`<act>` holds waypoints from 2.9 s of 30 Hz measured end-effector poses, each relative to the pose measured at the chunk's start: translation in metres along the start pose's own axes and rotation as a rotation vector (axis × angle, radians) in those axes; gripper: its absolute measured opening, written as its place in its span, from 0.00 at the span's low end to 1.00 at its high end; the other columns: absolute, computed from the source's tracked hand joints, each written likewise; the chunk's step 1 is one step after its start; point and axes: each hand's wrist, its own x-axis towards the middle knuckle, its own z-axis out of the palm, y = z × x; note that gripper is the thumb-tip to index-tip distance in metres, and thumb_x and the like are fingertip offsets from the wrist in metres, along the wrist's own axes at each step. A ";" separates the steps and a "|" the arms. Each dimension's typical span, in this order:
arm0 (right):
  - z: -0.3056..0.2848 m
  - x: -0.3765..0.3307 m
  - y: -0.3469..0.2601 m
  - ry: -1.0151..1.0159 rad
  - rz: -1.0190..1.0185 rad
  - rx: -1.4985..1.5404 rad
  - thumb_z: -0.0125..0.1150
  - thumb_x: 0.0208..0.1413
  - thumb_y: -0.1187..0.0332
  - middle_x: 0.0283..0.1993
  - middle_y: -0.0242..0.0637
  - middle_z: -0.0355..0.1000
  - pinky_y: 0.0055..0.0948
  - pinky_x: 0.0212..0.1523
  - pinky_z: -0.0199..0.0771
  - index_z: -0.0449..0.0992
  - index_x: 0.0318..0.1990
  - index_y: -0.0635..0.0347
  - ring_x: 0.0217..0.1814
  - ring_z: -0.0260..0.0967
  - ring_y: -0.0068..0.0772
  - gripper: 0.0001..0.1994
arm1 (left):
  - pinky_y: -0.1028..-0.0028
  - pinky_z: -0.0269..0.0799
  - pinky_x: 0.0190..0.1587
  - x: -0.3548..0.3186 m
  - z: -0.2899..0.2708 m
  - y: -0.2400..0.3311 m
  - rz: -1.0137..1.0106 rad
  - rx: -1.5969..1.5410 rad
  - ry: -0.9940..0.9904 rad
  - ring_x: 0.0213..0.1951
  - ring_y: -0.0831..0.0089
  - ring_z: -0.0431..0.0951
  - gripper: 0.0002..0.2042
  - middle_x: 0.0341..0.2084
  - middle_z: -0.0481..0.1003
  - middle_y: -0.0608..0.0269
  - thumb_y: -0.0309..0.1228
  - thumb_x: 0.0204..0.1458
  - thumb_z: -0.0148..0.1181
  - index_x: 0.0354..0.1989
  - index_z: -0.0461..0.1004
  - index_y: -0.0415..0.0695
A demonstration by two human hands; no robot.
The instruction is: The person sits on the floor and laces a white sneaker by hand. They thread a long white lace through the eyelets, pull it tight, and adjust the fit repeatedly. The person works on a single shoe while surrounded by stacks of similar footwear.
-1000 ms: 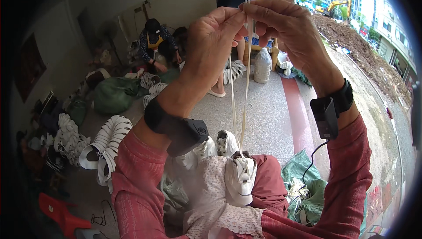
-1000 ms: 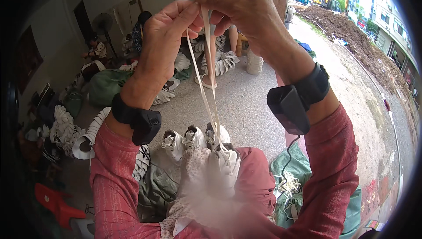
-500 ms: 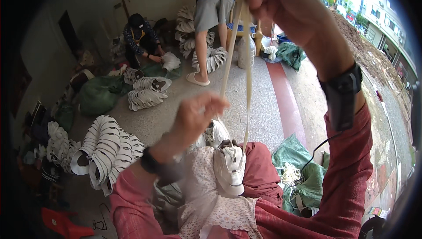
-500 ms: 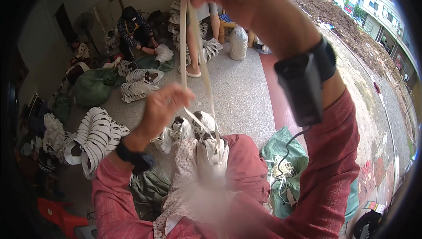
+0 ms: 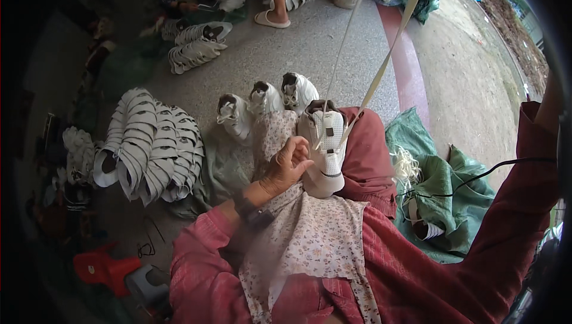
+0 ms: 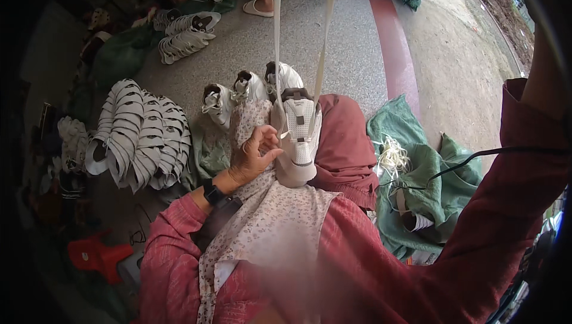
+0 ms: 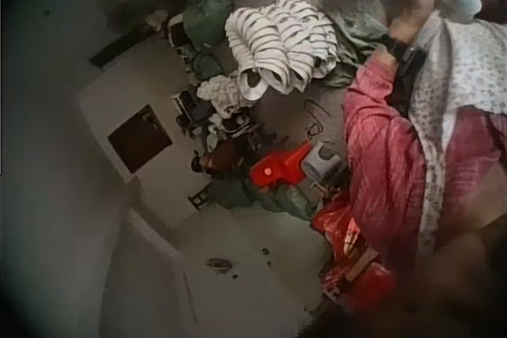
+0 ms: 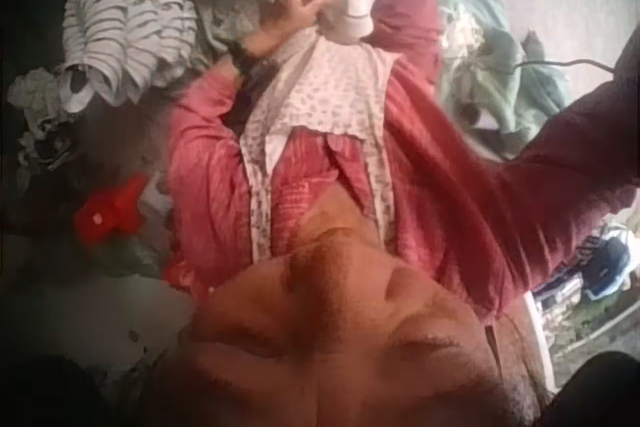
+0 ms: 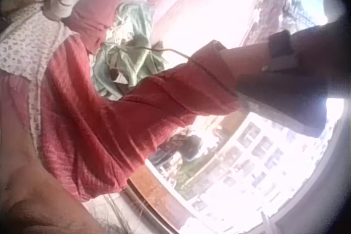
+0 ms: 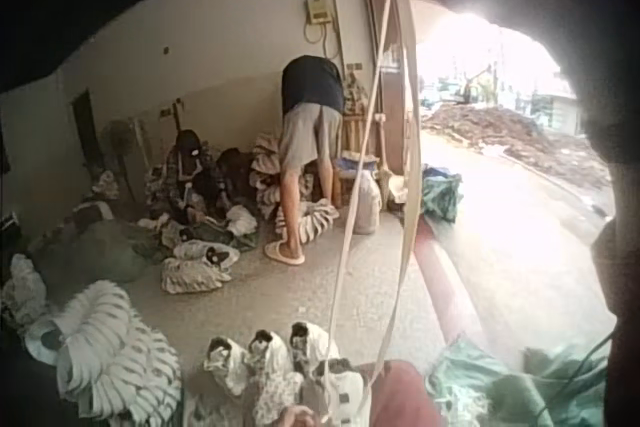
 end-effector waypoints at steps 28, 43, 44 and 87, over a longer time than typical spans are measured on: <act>0.281 -0.193 0.139 -0.116 0.145 0.176 0.55 0.61 0.77 0.34 0.42 0.74 0.32 0.38 0.75 0.72 0.46 0.65 0.36 0.75 0.37 0.08 | 0.51 0.74 0.35 0.031 0.044 0.008 0.126 0.925 -0.098 0.34 0.44 0.78 0.07 0.34 0.72 0.47 0.29 0.56 0.55 0.39 0.70 0.41; 0.313 -0.215 0.131 -0.229 0.278 0.369 0.61 0.56 0.70 0.37 0.44 0.75 0.40 0.39 0.74 0.74 0.43 0.63 0.39 0.77 0.47 0.10 | 0.55 0.72 0.41 0.047 0.017 0.057 0.294 0.733 -0.284 0.39 0.49 0.76 0.09 0.34 0.72 0.52 0.34 0.54 0.58 0.38 0.71 0.42; 0.306 -0.211 0.127 -0.290 0.244 0.311 0.57 0.58 0.71 0.39 0.46 0.74 0.43 0.41 0.74 0.72 0.46 0.63 0.42 0.76 0.51 0.10 | 0.56 0.73 0.40 0.046 0.014 0.054 0.303 0.737 -0.295 0.39 0.51 0.76 0.08 0.34 0.71 0.54 0.34 0.53 0.60 0.37 0.72 0.44; 0.211 -0.131 0.178 -0.278 0.624 1.093 0.59 0.64 0.72 0.45 0.39 0.77 0.31 0.48 0.81 0.72 0.52 0.69 0.44 0.78 0.29 0.12 | 0.51 0.39 0.74 0.063 0.005 0.005 0.172 0.453 -0.250 0.75 0.48 0.39 0.56 0.73 0.47 0.49 0.58 0.41 0.71 0.74 0.48 0.41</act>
